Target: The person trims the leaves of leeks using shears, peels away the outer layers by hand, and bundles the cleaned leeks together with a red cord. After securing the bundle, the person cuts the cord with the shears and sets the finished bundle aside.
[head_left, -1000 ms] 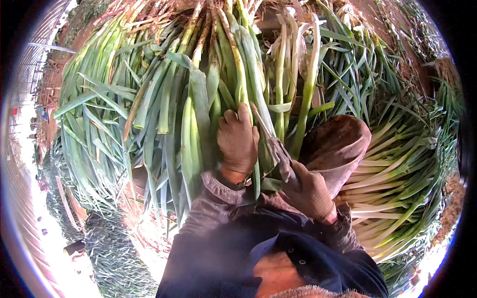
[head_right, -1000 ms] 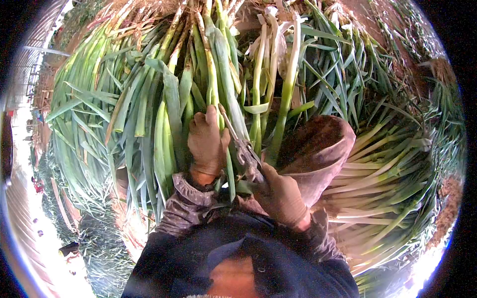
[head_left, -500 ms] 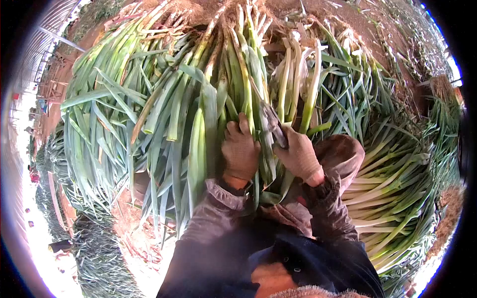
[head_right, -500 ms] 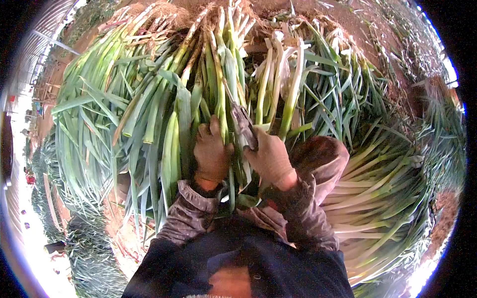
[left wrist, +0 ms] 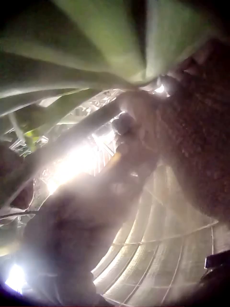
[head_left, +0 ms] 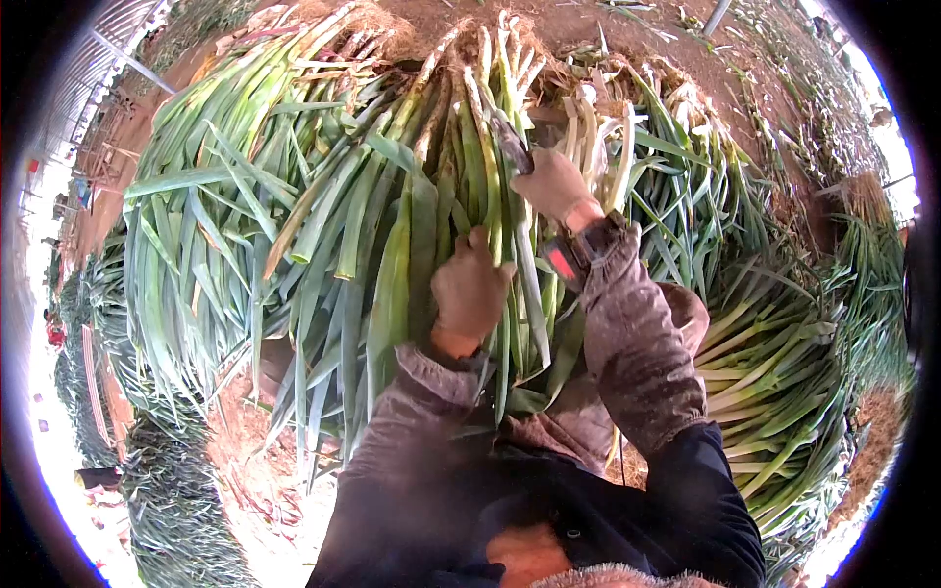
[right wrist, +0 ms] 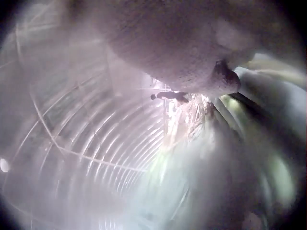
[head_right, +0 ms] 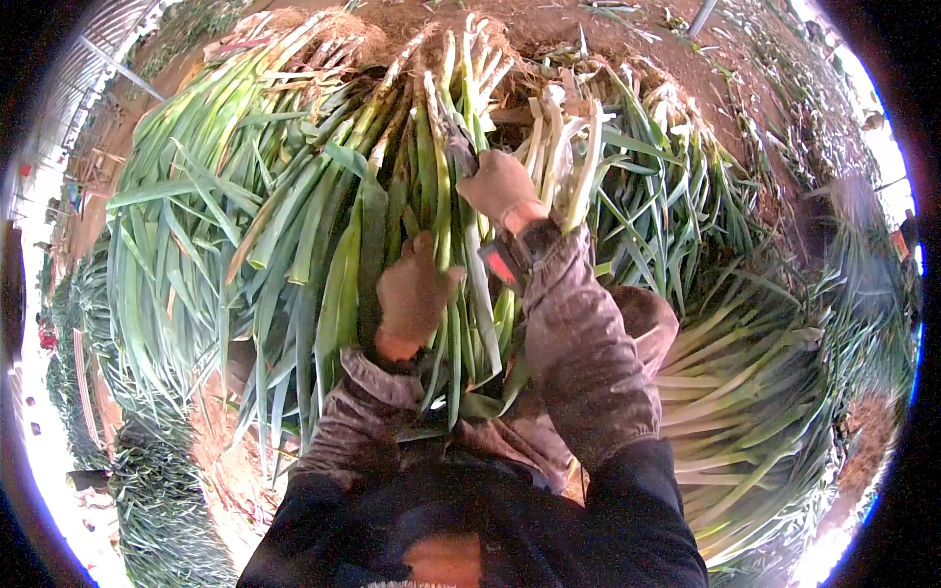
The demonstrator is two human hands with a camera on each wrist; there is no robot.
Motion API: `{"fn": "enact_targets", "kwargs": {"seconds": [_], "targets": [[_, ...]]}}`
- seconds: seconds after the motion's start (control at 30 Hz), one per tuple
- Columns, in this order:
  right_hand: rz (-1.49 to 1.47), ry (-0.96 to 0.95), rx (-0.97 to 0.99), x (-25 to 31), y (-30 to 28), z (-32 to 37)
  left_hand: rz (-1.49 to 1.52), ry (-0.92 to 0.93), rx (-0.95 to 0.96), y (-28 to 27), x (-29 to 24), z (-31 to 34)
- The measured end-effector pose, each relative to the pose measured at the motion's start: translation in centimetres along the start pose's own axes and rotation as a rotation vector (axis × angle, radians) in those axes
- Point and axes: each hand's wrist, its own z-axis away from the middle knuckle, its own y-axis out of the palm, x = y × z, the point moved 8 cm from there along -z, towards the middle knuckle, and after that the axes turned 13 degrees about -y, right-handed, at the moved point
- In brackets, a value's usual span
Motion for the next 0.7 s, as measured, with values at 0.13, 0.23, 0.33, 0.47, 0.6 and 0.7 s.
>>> {"fn": "enact_targets", "kwargs": {"seconds": [0.13,0.23,0.33,0.47,0.6,0.7], "targets": [[-0.025,-0.009,0.134,0.8,0.1,2.7,-0.003,0.006,0.013,-0.2,0.5,-3.9],[-0.214,0.028,0.098,3.0,-1.2,9.9,0.048,0.064,0.055,0.6,0.9,-5.9],[-0.408,0.100,0.037,4.1,-1.4,17.3,0.172,-0.067,0.262,1.4,1.1,-5.8],[-0.656,0.112,0.038,4.8,0.6,24.8,0.361,-0.029,0.246,1.8,1.0,-5.0],[-0.667,0.222,0.142,4.9,1.2,27.0,0.508,0.010,0.144,1.9,1.5,-4.2],[-0.711,0.208,0.123,5.0,1.3,26.3,0.533,-0.060,0.107,0.8,1.9,-3.4]]}}
